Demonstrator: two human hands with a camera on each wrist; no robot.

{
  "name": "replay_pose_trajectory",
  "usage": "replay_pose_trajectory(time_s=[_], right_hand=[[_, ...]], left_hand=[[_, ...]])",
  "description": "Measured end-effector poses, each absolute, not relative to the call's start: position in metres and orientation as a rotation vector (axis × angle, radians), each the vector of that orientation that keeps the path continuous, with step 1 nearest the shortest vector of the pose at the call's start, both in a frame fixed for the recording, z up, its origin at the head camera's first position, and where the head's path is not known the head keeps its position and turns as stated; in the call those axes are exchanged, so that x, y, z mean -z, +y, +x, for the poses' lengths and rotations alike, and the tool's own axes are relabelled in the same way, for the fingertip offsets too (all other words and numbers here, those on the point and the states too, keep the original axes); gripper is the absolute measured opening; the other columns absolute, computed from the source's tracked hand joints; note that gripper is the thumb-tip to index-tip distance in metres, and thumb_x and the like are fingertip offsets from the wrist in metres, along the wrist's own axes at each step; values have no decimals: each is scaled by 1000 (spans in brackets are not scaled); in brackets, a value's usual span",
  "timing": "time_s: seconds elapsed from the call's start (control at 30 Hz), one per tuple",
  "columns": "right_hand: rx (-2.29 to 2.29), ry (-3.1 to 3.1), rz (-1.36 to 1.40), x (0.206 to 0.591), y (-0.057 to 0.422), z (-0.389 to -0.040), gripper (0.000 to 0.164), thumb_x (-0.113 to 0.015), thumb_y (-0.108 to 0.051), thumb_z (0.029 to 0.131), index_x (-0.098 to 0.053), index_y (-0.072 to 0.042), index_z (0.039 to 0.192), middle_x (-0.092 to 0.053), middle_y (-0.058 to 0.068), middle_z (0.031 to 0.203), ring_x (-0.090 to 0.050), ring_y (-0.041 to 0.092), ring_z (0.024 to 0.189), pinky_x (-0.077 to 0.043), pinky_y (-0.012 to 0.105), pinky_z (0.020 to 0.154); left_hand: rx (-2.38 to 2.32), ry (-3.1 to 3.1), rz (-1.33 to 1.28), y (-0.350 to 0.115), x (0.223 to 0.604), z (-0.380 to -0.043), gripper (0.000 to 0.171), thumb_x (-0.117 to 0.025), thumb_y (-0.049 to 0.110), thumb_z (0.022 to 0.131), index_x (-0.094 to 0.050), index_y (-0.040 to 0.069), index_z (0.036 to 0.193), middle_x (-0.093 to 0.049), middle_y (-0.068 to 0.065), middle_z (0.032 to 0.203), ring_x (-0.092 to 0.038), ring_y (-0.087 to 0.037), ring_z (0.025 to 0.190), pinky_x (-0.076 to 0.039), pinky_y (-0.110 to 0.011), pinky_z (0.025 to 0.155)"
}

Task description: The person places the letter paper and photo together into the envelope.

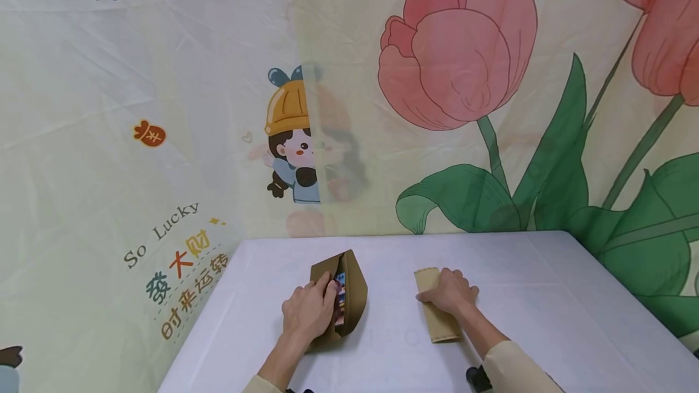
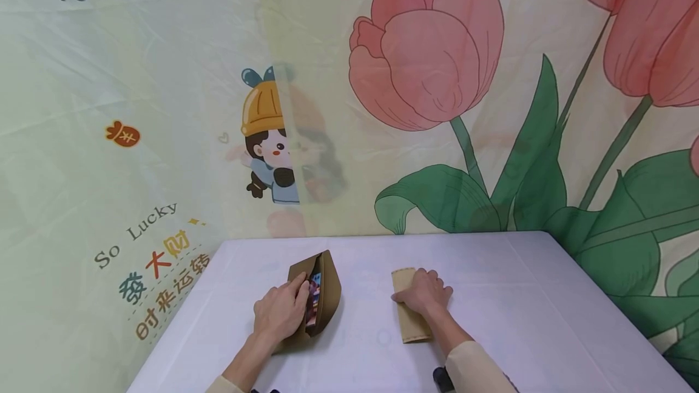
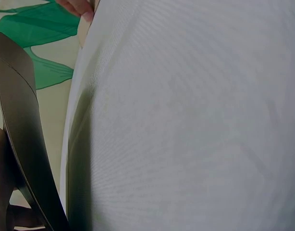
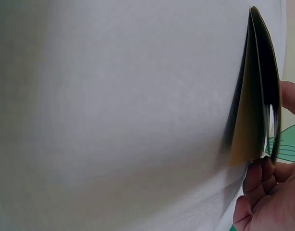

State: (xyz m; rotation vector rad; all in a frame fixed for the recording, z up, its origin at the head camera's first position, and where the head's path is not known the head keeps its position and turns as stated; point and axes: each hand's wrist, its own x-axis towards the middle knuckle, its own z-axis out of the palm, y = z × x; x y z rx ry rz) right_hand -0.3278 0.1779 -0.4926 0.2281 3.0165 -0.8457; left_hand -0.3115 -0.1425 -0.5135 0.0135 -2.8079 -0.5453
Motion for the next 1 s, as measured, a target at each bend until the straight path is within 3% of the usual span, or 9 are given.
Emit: replay_pose_trajectory(time_s=[0.43,0.57,0.73,1.0], right_hand=[[875,3038,219,495,177,-329,71,-89,-39,77,-55,9,117,-58,15,88,-53,28,79,-38,52,86],[926,2982,215,495,178,-330,63,-80,-37,86,-53,8,121,-61,12,84,-55,27,75,-35,52,87],[966,2948,211,495,180,-332,43,-65,-31,92,-57,6,114,-60,11,83,-54,27,74,-34,52,88],[1017,2885,211,496,179,-336,45,-47,-30,96,-58,7,119,-60,12,87,-54,29,80,-35,61,96]], left_hand=[[553,-2801,14,-143,515,-312,51,-41,56,107,-62,31,146,-71,-8,134,-68,-33,102,-51,-56,71],[547,-2797,8,-143,515,-312,50,-41,55,108,-63,30,145,-72,-7,132,-68,-32,99,-51,-55,69],[546,-2797,9,-143,514,-312,51,-41,56,107,-63,30,145,-72,-7,131,-68,-32,98,-51,-54,69],[535,-2807,15,-142,514,-312,51,-41,56,107,-63,30,146,-73,-7,130,-68,-31,96,-50,-53,68]])
